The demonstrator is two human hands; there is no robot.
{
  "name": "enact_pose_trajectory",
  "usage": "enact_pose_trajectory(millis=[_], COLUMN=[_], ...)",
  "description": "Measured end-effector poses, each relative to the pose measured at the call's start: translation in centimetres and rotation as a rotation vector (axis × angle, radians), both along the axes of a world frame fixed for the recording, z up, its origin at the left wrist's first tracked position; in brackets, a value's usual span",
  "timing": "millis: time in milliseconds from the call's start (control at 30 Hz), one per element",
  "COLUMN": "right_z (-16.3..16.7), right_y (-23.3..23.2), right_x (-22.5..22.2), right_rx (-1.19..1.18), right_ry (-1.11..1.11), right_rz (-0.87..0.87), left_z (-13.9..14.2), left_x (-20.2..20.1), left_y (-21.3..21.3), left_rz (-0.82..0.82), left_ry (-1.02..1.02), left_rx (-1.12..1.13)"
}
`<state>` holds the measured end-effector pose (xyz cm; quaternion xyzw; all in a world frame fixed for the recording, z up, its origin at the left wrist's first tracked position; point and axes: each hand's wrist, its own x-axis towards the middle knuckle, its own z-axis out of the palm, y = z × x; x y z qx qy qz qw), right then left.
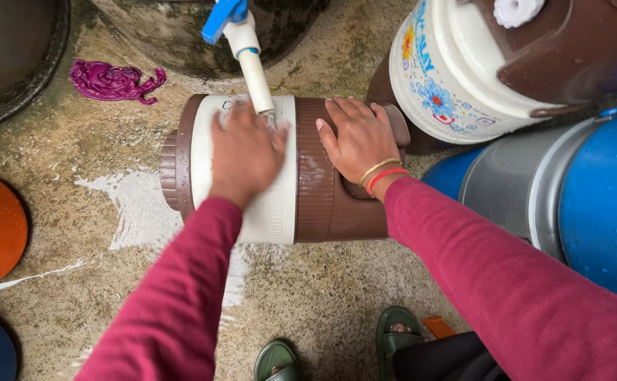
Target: The person rinses a brown and white plastic water cooler jug under a running tap, rotating it and rubbing its surfaces with their hands to wash the outside and the tap area. They then open the cooler, handle its inner lid and cup, and place the lid back on top.
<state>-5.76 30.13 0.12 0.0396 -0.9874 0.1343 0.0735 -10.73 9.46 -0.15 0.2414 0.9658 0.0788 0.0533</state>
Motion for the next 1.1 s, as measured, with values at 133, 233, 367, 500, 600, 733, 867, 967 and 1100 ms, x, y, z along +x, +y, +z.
enact_pose_trajectory(millis=[133,233,367,500,600,733,867,967,1100], right_z=[-0.1,-0.2,-0.2,0.0,0.1,0.1,0.1,0.2,0.2], right_y=[0.1,-0.1,-0.7,-1.2,-1.5,-1.8,-1.8,-1.8,-1.9], right_x=[-0.3,0.2,1.3,1.9,2.2,2.6,2.8,2.8,2.8], right_rx=[-0.007,0.056,0.058,0.085,0.088,0.123,0.11,0.116,0.119], right_ry=[-0.017,0.028,0.056,0.076,0.081,0.076,0.081,0.079,0.085], right_rz=[0.054,0.079,0.079,0.065,0.064,0.059,0.053,0.056,0.053], left_z=[0.1,0.6,1.6,1.1,-1.4,-5.3,-5.0,-3.0,0.2], left_x=[6.1,6.4,2.6,0.4,0.1,0.6,-1.1,-2.5,-3.0], left_y=[0.1,-2.2,-7.4,-13.3,-16.9,-18.0,-14.9,-9.5,-2.3], left_rz=[-0.183,-0.241,-0.015,0.272,0.378,0.566,0.714,0.441,0.173], left_ry=[0.172,0.121,0.103,-0.333,-0.257,-0.132,-0.355,-0.182,-0.346], left_rx=[0.264,0.285,0.201,0.514,0.513,0.218,0.672,0.618,-0.003])
